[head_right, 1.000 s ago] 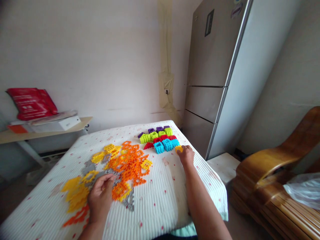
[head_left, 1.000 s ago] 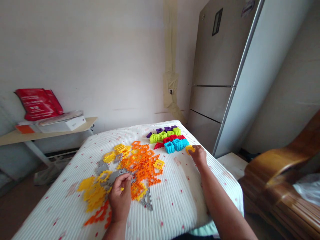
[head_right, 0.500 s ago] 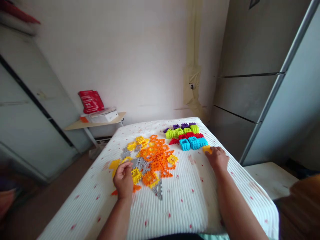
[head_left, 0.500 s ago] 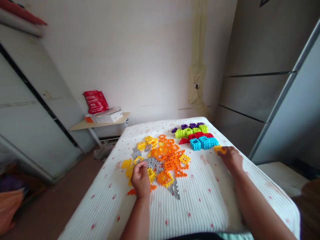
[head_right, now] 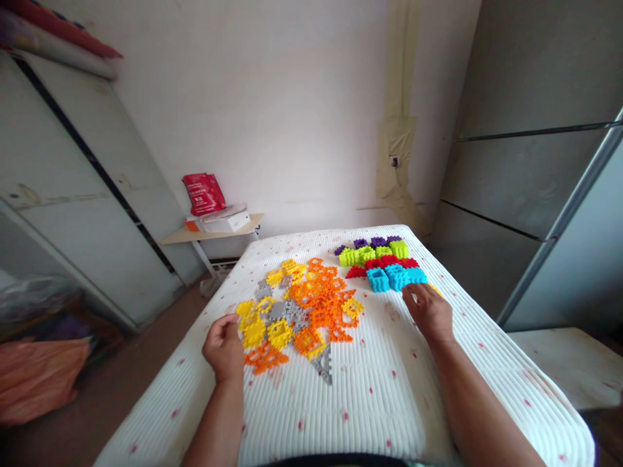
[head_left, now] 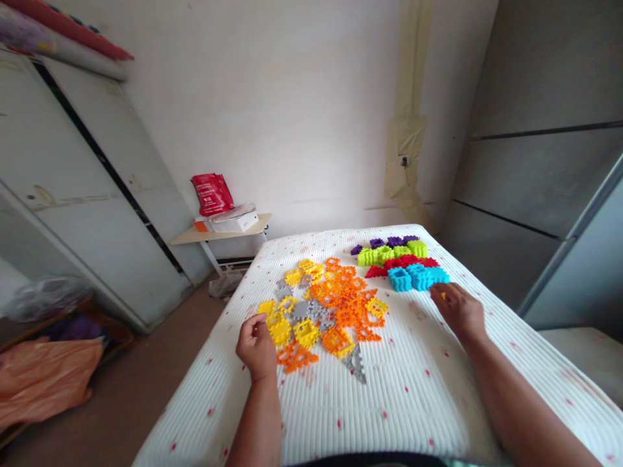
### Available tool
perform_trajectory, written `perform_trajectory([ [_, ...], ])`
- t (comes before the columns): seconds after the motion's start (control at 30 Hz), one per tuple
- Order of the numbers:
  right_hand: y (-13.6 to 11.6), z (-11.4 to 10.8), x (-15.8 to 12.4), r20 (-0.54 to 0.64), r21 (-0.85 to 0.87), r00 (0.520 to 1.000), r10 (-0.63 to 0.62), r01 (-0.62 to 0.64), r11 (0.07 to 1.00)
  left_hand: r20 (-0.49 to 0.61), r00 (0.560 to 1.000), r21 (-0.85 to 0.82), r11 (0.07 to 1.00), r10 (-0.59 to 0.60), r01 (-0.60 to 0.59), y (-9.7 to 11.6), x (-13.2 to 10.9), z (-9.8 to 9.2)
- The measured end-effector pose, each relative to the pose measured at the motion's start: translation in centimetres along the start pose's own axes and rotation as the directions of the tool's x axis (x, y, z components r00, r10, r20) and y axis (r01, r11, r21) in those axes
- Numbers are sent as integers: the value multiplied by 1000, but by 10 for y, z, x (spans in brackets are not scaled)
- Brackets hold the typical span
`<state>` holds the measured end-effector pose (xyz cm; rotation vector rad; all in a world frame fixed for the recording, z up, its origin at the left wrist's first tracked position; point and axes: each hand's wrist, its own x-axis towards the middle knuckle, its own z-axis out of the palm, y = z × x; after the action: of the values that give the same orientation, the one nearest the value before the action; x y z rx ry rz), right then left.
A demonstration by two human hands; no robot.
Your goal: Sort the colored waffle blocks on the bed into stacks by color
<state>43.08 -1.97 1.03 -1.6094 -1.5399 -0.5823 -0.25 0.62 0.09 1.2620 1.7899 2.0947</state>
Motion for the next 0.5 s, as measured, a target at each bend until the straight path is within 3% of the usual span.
perform_trajectory([
  [0.1,-11,7,-3,58,73,990,-129,125,990,63,996,86,994,62,-67,-9,8,-12],
  [0.2,-21,14,-5,112,134,970,-215,200,971,277,939,83,968,205,-236,-7,10,-16],
  [0.27,-25,17,-7,145,148,961,-236,214,965,455,837,36,933,303,-357,1,8,-11],
  [0.4,-26,20,-9,195,158,953,-231,202,966,750,563,24,836,347,-548,22,-1,9],
  [0.43,-26,21,-10,203,163,952,-228,197,967,796,513,47,812,322,-581,25,-2,14],
  [0.5,-25,21,-10,211,171,953,-219,185,968,847,463,106,772,260,-627,30,-4,23],
])
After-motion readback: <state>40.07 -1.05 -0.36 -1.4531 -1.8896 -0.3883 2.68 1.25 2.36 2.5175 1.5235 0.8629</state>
